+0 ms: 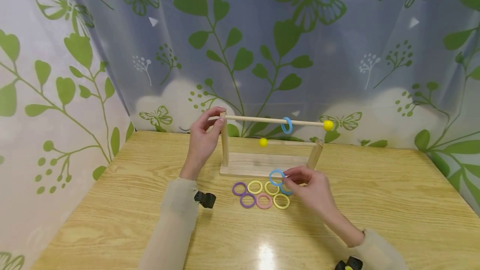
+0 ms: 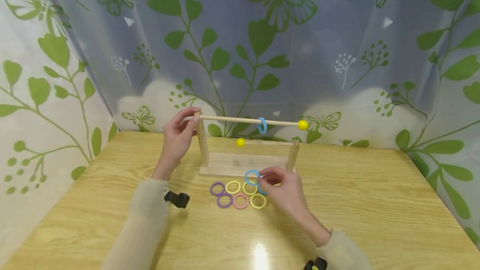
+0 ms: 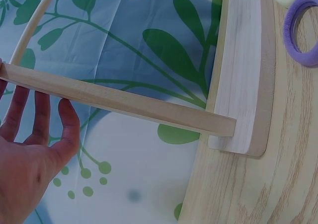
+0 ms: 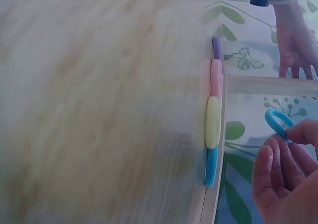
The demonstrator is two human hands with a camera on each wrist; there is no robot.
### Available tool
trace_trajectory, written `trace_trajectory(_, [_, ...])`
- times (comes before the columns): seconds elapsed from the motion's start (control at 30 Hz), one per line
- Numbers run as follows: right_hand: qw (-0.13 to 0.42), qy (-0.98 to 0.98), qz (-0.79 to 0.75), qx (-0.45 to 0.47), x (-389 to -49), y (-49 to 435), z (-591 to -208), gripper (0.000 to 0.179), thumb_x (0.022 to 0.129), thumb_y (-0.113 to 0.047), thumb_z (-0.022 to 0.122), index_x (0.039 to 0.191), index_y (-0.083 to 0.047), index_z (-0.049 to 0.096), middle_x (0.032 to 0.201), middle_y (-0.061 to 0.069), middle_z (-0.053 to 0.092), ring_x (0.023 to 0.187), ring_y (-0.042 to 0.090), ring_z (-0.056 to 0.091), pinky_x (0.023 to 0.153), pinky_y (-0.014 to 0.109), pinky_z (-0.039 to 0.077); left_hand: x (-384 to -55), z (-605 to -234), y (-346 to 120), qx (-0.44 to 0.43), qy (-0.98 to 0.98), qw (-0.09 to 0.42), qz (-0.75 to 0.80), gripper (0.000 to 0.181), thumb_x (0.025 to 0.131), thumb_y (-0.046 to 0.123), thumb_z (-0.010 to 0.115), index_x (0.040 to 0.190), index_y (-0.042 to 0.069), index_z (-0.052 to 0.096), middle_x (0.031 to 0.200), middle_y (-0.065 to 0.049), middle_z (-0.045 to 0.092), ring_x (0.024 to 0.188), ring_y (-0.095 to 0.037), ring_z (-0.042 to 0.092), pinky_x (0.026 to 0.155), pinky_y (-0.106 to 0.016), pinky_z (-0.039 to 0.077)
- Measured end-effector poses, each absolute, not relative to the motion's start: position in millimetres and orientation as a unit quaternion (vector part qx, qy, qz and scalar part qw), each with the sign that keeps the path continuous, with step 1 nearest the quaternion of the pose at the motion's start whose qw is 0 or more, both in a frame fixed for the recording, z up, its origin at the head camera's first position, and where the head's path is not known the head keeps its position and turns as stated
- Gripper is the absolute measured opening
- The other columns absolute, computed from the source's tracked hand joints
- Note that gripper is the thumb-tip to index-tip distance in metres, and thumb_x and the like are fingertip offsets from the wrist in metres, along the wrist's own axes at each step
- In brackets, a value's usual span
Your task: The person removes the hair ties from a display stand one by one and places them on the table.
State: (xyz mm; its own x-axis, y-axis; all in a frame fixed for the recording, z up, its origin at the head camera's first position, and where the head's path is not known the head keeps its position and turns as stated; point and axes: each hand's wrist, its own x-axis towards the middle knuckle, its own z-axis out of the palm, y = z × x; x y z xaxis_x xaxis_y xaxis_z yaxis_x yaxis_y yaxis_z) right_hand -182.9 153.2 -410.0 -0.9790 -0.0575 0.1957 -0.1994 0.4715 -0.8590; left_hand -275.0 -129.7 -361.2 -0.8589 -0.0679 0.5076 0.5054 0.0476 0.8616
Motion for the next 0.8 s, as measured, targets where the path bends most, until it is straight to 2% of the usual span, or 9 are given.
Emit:
trace_trajectory(0.47, [-0.039,-0.835,0.540,0.098,-181,142,-413,0.016,0.089,-0.010,0.077,0.103,-0.002,0.076,0.090,0.013,0.078,0.074,0.017,0.070,0.056,0.023,0.053,-276,-363,-130,-0.162,-0.696,0.217,-0.665,0.024,0.102,0.010,0.061,0.124,0.004,0.068,0.118,-0.007,0.064,0.099,-0.017,0.067,0.075,-0.021,0.056])
trace_trajectory(0.8, [-0.082,-0.830,0.537,0.130,-176,134,-416,0.016,0.088,-0.010,0.076,0.102,-0.002,0.076,0.089,0.013,0.078,0.076,0.020,0.071,0.058,0.025,0.055,-275,-362,-130,-0.161,-0.693,0.216,-0.669,0.025,0.102,0.008,0.061,0.125,0.001,0.067,0.119,-0.014,0.064,0.098,-0.018,0.066,0.074,-0.022,0.056])
